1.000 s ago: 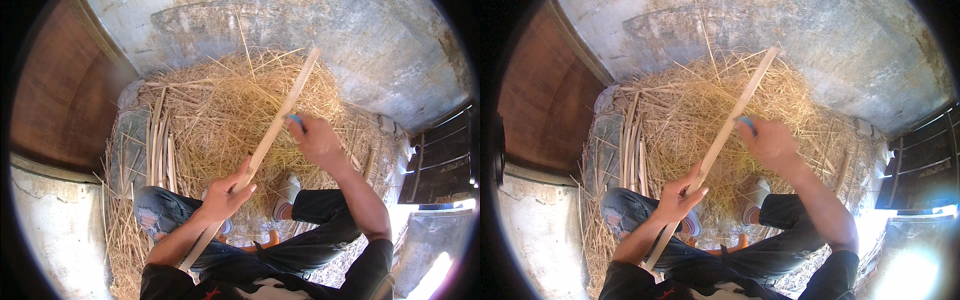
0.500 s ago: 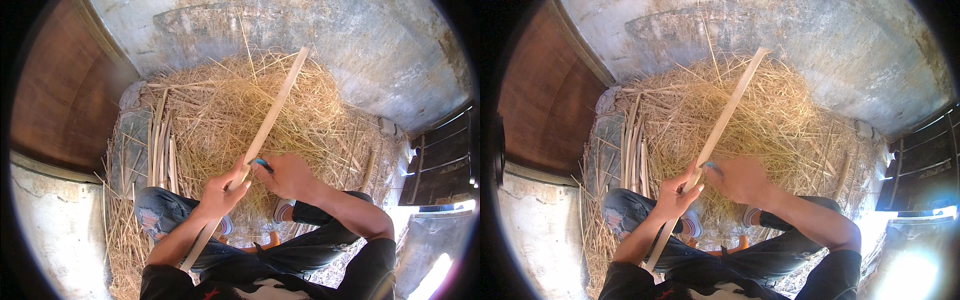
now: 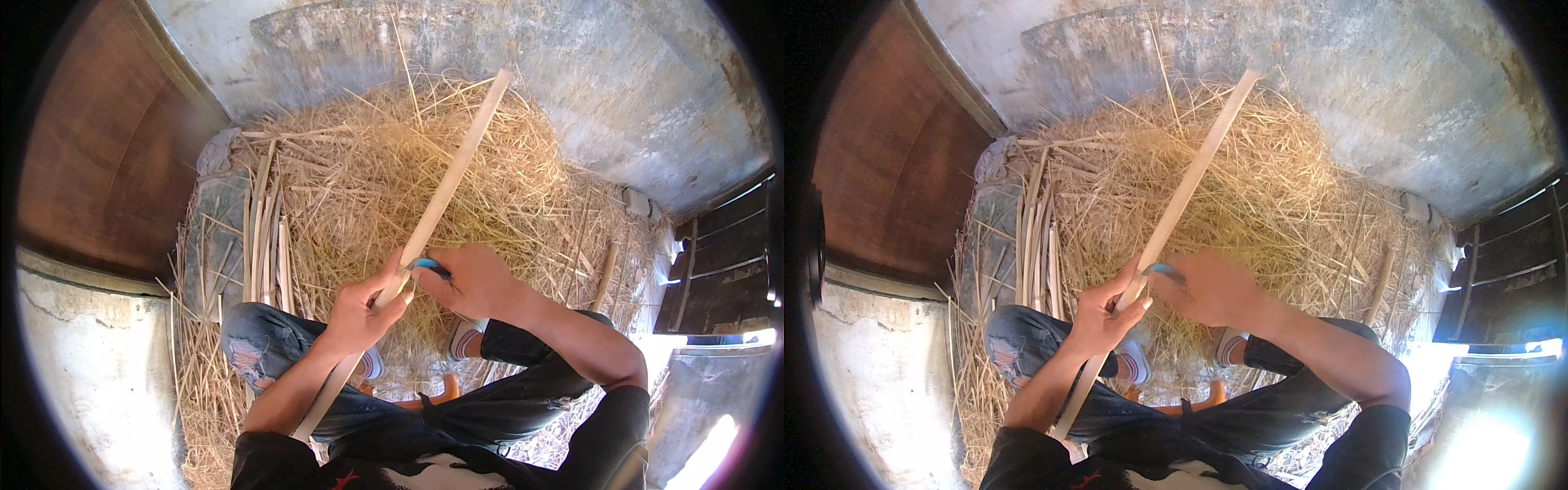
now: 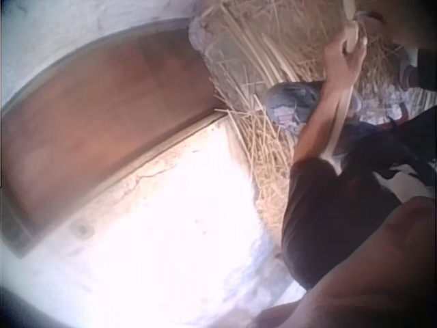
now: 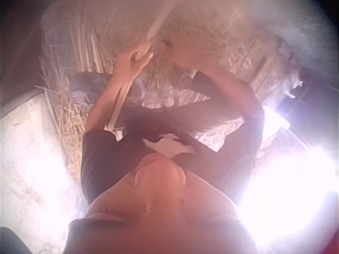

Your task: The person sits on a floor covered with straw and uses a small knife to shave a long, thin bamboo stick. They hold the stick with their left hand and scrape the blade along its length with their right hand, removing thin strips of material.

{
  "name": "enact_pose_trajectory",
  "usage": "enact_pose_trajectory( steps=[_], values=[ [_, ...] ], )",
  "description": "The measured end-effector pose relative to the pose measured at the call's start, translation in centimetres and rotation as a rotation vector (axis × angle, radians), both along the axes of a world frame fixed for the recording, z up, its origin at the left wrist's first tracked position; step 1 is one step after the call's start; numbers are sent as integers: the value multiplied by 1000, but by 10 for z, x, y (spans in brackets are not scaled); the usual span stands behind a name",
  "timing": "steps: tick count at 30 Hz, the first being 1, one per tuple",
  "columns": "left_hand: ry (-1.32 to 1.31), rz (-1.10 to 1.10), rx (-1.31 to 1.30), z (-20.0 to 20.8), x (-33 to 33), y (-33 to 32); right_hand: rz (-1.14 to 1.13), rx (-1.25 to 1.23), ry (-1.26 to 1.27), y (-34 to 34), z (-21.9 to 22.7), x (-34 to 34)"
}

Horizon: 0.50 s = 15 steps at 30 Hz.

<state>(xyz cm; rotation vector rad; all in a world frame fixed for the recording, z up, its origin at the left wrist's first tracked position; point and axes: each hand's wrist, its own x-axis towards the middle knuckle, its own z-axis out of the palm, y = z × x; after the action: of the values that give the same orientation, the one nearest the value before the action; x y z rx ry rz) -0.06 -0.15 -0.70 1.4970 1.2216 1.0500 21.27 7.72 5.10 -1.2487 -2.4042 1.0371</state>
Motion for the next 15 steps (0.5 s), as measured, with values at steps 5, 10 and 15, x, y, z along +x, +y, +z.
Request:
enact_pose_trajectory(
  steps=[5, 10, 15],
  values=[
    [-38, -24, -62, 2, 0, 1, 127, -144, -28, 3, -1, 1],
    [-225, -71, -125, 10, 3, 1, 37, -338, 259, 14, 1, 7],
    [-374, -174, -303, 21, -2, 1, -294, -183, 449, 26, 6, 11]
  ],
)
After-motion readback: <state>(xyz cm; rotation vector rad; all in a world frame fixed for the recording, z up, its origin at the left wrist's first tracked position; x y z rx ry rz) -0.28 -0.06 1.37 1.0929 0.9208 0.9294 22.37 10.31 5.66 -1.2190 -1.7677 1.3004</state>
